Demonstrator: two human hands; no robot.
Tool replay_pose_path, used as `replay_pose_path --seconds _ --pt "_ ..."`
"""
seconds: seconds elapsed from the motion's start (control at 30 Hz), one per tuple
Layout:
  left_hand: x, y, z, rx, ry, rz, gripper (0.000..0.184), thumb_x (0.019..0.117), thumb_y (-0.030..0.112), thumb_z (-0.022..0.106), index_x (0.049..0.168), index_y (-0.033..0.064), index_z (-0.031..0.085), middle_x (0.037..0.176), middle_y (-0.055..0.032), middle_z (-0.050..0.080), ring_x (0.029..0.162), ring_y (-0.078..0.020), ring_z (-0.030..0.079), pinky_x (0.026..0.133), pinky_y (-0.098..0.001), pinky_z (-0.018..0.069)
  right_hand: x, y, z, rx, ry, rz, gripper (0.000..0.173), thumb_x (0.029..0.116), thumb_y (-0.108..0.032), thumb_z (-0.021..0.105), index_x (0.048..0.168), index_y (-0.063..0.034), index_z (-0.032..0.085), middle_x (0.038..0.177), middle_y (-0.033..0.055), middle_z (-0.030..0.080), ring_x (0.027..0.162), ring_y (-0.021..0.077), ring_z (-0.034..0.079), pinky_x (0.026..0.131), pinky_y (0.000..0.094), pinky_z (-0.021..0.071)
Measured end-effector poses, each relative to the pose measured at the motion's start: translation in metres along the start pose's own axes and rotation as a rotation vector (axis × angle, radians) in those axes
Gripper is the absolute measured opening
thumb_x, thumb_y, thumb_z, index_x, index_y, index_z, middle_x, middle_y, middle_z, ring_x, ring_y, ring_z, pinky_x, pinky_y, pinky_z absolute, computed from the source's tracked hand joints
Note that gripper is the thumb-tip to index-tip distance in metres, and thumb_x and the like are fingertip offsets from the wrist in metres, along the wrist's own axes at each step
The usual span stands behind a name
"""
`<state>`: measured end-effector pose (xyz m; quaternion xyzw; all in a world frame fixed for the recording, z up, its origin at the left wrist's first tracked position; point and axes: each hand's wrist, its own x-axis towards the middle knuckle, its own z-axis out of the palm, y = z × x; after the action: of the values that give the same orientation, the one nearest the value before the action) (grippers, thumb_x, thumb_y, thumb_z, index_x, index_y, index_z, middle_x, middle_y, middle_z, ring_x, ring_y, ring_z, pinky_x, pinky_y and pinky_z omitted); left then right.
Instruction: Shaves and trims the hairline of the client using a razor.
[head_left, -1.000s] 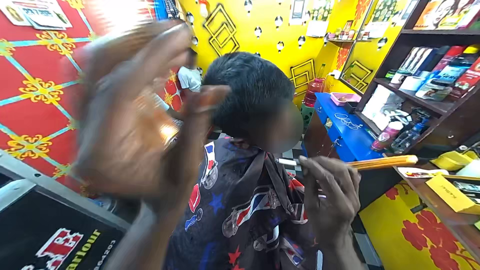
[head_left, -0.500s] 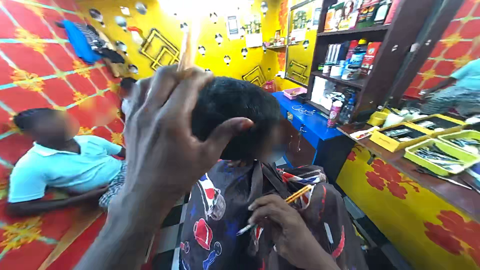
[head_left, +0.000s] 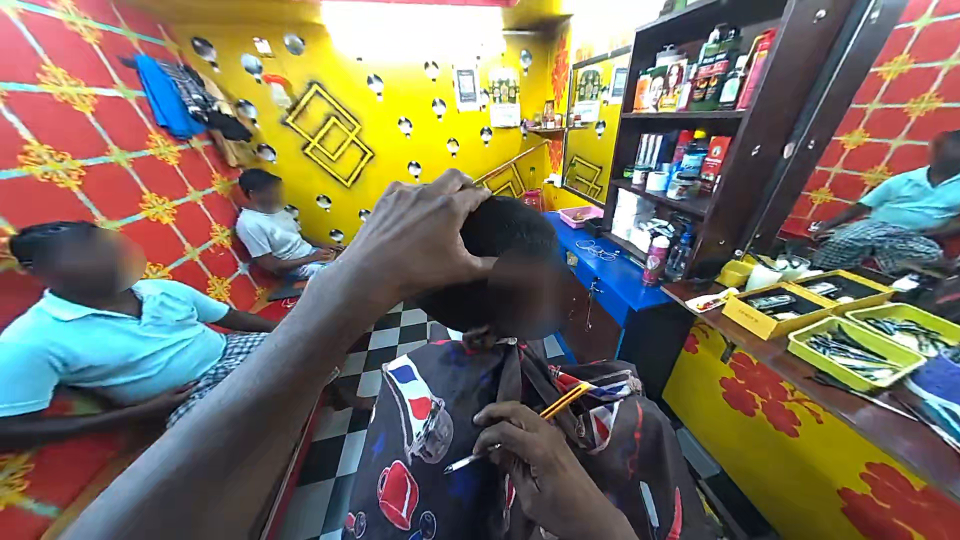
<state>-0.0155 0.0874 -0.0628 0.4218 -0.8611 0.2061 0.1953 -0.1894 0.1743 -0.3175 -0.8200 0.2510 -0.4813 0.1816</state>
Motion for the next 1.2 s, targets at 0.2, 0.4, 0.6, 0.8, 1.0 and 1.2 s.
replay_pose_path --seconds 0.2,0.4,0.6,0.8,1.0,1.2 --pt "0.046 -0.030 -0.001 -0.181 -0.246 -0.081 0.087 0.0790 0.086 0.057 0.135 0.0204 0.067 0.138 -0.0072 0.063 0.127 -0.0277 0.060 0.101 -0.0627 0.0461 0.002 0.007 0.006 0.098 -0.004 -0.047 0.016 0.1015 -0.006 0.059 0.105 -0.0058 0.074 0.122 0.0136 0.068 0.119 0.0203 0.064 0.101 0.0326 0.0545" --pt "0.065 -0.040 -0.002 -0.251 -0.344 -0.083 0.079 0.0827 0.082 0.059 0.128 0.0183 0.071 0.133 -0.0076 0.065 0.123 -0.0265 0.062 0.103 -0.0605 0.0468 0.013 -0.004 -0.029 0.098 0.112 -0.058 0.016 0.1011 -0.007 0.059 0.103 -0.0086 0.075 0.109 0.0068 0.072 0.109 0.0150 0.068 0.096 0.0319 0.0573" --pt "0.028 0.003 -0.006 -0.035 -0.034 -0.042 0.072 0.0879 0.073 0.061 0.131 0.0163 0.068 0.126 -0.0083 0.066 0.109 -0.0289 0.067 0.087 -0.0586 0.0529 0.058 -0.007 -0.123 -0.447 0.305 -0.082 0.023 0.1037 -0.020 0.052 0.103 -0.0216 0.075 0.104 -0.0068 0.068 0.104 0.0091 0.064 0.091 0.0349 0.0543" --pt "-0.001 0.028 0.009 0.081 -0.057 -0.044 0.105 0.0799 0.077 0.066 0.159 0.0129 0.039 0.157 -0.0135 0.043 0.141 -0.0344 0.046 0.112 -0.0572 0.0383 0.090 -0.005 -0.142 -0.761 0.226 -0.228 0.018 0.0990 -0.014 0.061 0.106 -0.0143 0.078 0.106 0.0030 0.071 0.109 0.0217 0.066 0.100 0.0446 0.0515" --pt "-0.003 0.038 0.010 0.158 -0.069 -0.080 0.108 0.0772 0.072 0.073 0.161 0.0138 0.035 0.158 -0.0138 0.040 0.142 -0.0384 0.043 0.114 -0.0585 0.0353 0.104 -0.003 -0.142 -0.790 0.252 -0.298 0.019 0.1026 -0.013 0.058 0.106 -0.0128 0.076 0.106 0.0044 0.073 0.108 0.0225 0.067 0.095 0.0437 0.0512" --pt "-0.003 0.043 0.011 0.170 -0.050 -0.083 0.106 0.0766 0.069 0.075 0.159 0.0121 0.039 0.155 -0.0140 0.044 0.140 -0.0381 0.045 0.112 -0.0591 0.0368 0.108 0.002 -0.143 -0.771 0.225 -0.338 0.021 0.1019 -0.008 0.055 0.104 -0.0108 0.075 0.106 0.0048 0.073 0.109 0.0231 0.067 0.097 0.0443 0.0513"
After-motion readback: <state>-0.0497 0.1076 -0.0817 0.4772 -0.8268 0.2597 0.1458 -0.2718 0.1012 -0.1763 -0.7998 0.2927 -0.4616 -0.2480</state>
